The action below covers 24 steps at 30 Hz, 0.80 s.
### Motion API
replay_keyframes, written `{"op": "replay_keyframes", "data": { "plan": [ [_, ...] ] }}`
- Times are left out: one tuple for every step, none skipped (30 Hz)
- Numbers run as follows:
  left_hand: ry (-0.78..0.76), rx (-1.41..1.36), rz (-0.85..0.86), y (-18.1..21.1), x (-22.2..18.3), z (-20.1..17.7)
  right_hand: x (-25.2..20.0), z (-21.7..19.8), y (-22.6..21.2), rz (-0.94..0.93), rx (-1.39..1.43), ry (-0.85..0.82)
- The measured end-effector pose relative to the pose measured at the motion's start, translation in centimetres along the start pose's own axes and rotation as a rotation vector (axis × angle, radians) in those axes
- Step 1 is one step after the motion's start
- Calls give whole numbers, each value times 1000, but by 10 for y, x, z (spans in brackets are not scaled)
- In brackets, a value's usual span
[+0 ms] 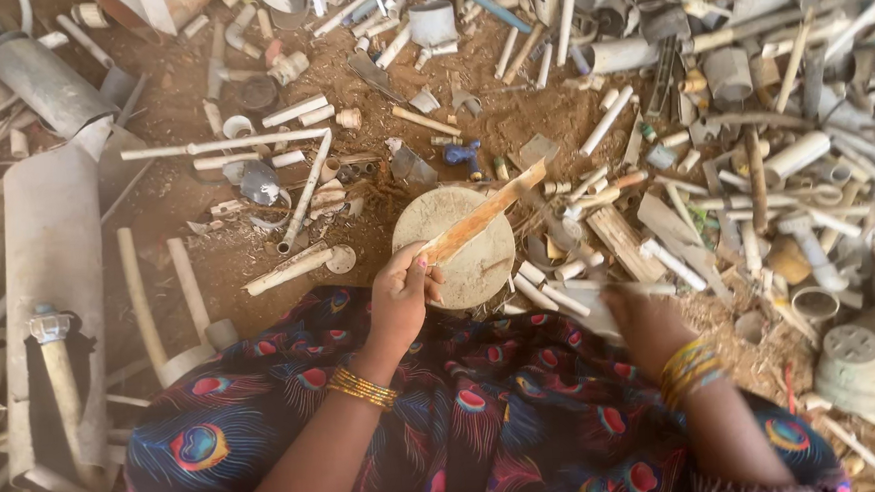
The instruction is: The person sits on the ground and uses a large knife to scrape and clean the edges and surfaces of several small PVC pipe segments one at a time.
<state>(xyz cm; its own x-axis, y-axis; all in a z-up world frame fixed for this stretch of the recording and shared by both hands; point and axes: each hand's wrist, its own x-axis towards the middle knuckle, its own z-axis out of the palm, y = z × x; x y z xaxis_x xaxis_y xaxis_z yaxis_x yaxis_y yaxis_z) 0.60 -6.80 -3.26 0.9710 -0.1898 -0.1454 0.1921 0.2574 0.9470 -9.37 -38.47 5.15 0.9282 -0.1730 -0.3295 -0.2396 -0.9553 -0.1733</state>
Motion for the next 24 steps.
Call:
{"op": "replay_keyframes", "data": {
  "plan": [
    [-6, 19, 14, 0, 1, 1, 0, -1, -4, -171, -8, 23],
    [-10, 37, 24, -1, 0, 2, -2, -1, -8, -342, -14, 40],
    [-14, 56, 34, -2, -1, 3, -3, -2, -11, -238, 17, -50],
    [-11, 39, 27, -3, -2, 5, -5, -4, -12, -121, 58, -136],
    [-7, 23, 19, -4, -3, 6, -5, -6, -13, -3, 98, -222],
    [-11, 11, 6, -5, -5, 6, -6, -9, -13, -24, 121, -153],
    [-2, 25, -4, -5, -6, 6, -7, -11, -13, -44, 143, -84],
    [15, 36, -9, -5, -5, 5, -5, -14, -14, -72, 159, -13],
    [31, 46, -13, -4, -5, 4, -5, -16, -16, 39, 159, -68],
    [34, 20, -14, -3, -3, 4, -4, -16, -19, 143, 154, -120],
    [37, -6, -15, -2, -1, 4, -3, -17, -22, 248, 148, -171],
    [44, -34, -16, -1, 0, 5, -3, -14, -26, 140, 159, -162],
    [41, -71, -29, 0, 1, 6, -3, -11, -30, 31, 169, -154],
    [33, -105, -47, 1, 1, 5, -5, -7, -34, -73, 183, -147],
    [25, -140, -64, 1, 1, 5, -6, -3, -37, -149, 207, -86],
    [19, -139, -73, 1, 0, 5, -6, -1, -39, -219, 239, -24],
    [12, -138, -83, 1, 0, 6, -7, 1, -41, -290, 270, 39],
    [8, -141, -94, 0, -2, 7, -6, 0, -42, -186, 268, -22],
    [17, -132, -109, -1, -4, 9, -5, -1, -42, -83, 265, -82],
    [29, -123, -118, -1, -4, 10, -3, -3, -44, 15, 260, -139],
    [41, -114, -127, -1, -4, 11, -2, -5, -45, -8, 265, -120],
    [56, -55, -84, -1, -4, 11, -1, -6, -47, -35, 268, -102],
    [73, 5, -42, 0, -3, 12, -1, -7, -48, -62, 271, -84],
    [85, 70, -3, 1, -3, 10, -3, -4, -50, -24, 265, -86]
  ]
}}
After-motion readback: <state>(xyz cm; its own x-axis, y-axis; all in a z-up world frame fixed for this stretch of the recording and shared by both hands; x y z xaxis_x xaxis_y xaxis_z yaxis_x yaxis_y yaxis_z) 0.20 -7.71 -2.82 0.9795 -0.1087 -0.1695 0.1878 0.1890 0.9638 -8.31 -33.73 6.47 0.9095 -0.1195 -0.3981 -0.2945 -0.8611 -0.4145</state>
